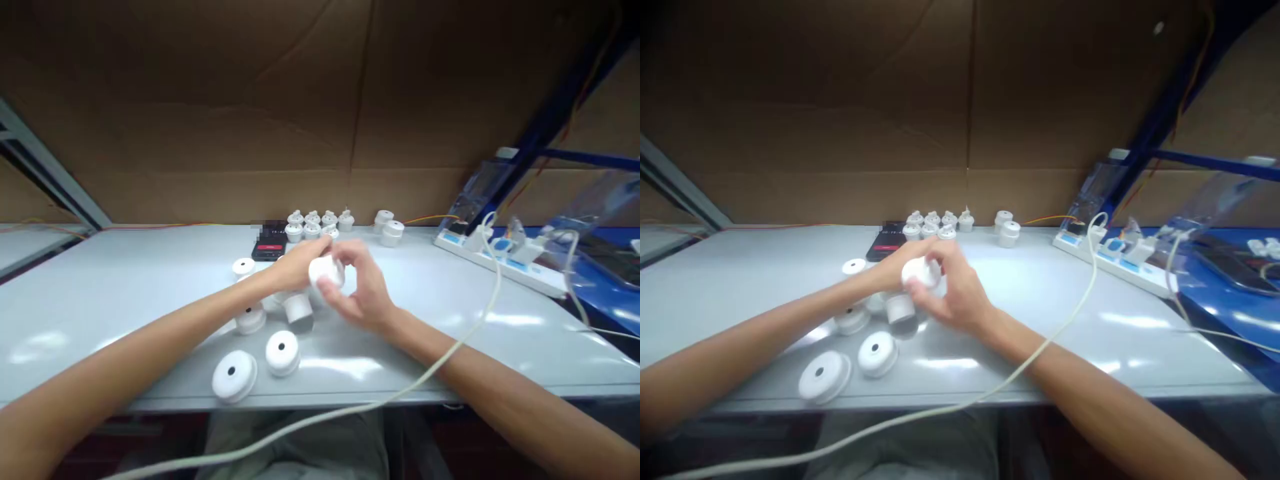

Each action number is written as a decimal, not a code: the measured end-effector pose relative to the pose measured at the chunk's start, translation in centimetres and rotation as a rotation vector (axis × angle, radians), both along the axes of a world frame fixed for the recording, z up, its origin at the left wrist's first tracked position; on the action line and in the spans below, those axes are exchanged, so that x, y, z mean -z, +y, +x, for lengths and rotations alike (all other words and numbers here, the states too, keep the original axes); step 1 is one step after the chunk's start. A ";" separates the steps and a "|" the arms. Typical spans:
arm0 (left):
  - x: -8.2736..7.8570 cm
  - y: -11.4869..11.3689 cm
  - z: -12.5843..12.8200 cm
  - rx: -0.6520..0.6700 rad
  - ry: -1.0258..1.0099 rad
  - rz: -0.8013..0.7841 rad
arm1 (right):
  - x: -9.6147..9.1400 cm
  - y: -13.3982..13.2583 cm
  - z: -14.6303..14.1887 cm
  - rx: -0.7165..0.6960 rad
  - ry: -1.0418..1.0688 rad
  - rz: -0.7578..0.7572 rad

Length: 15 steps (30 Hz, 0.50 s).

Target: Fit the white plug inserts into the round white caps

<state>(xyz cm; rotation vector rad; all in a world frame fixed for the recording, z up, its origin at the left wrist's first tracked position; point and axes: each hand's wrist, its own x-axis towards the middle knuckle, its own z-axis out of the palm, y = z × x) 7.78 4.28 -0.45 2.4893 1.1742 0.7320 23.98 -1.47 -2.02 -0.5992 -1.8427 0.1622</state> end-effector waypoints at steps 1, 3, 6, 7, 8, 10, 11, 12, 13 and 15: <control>0.1 -0.1 0.0 -0.002 0.042 0.052 | 0.5 -1.0 -0.9 -0.083 -0.135 0.173; 0.4 -0.1 0.0 0.002 0.055 0.086 | 1.4 -2.6 -2.4 -0.205 -0.407 0.367; 0.6 0.7 -0.1 0.009 0.067 0.158 | 2.4 -3.1 -3.3 -0.201 -0.567 0.328; 0.5 1.0 -0.3 0.011 0.073 0.182 | 2.7 -2.9 -3.3 -0.190 -0.597 0.265; 0.1 1.3 -0.5 0.003 0.069 0.203 | 2.8 -2.7 -3.1 -0.189 -0.627 0.193; -1.2 1.3 -1.3 -0.032 0.041 0.239 | 3.0 -2.3 -2.8 -0.202 -0.662 0.056; -2.1 1.0 -2.0 -0.061 0.006 0.261 | 3.0 -2.1 -2.7 -0.217 -0.655 0.003; -3.0 0.2 -2.8 -0.076 -0.033 0.271 | 2.9 -2.0 -2.5 -0.236 -0.636 -0.036; -3.8 -0.9 -3.9 -0.116 -0.090 0.294 | 2.8 -2.0 -2.4 -0.254 -0.611 -0.066; -4.7 -4.1 -6.5 -0.216 -0.160 0.366 | 2.5 -1.9 -2.1 -0.280 -0.554 -0.117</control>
